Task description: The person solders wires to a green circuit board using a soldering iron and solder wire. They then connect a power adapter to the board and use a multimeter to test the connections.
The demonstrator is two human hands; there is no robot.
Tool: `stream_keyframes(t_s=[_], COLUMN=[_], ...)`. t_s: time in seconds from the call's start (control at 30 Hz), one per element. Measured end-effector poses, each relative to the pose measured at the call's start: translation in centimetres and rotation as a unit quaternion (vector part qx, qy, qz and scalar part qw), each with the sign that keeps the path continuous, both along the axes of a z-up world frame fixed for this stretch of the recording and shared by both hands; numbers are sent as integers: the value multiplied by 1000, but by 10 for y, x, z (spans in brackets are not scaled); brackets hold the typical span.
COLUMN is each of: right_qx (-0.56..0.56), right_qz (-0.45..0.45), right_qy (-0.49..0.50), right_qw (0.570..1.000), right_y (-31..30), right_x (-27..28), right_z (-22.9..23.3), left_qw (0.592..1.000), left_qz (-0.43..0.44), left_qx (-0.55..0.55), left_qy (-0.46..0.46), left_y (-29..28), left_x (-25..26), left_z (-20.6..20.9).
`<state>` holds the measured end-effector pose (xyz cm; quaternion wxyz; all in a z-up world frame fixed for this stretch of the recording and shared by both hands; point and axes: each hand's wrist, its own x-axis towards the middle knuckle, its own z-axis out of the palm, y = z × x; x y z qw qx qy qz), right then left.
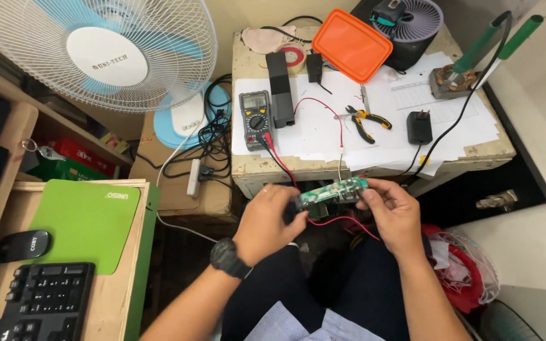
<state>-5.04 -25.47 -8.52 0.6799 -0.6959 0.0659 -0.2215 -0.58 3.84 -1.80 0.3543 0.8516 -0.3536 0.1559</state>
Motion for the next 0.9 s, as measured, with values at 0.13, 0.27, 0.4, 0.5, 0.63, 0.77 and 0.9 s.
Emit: stream_keyframes(t_s=[0.13,0.27,0.4,0.5,0.63,0.77,0.9], right_qx=[34,34,9,9,-9,-22,-118], right_qz=[27,-25,-52,-79,-76,-38,-22], right_qy=[-4,1,52,67,130,178,239], right_qw=[999,999,997,995,988,983,964], right_y=[-7,-18,-24,-28,-31,-37,-39], right_x=[1,1,-7,-10,-13,-19,-31], right_z=[-9,2,18,14,5,-25,-32], left_qw=[925,839,801,795,783,772,762], left_qz=[58,95,59,53,28,37,26], left_qx=[-225,-344,-393,-401,-428,-431,-445], left_qy=[301,411,447,452,450,466,470], left_y=[5,7,15,18,22,25,26], left_x=[-8,-13,-10,-5,-3,-6,-9], left_z=[-41,-44,-22,-9,-3,4,7])
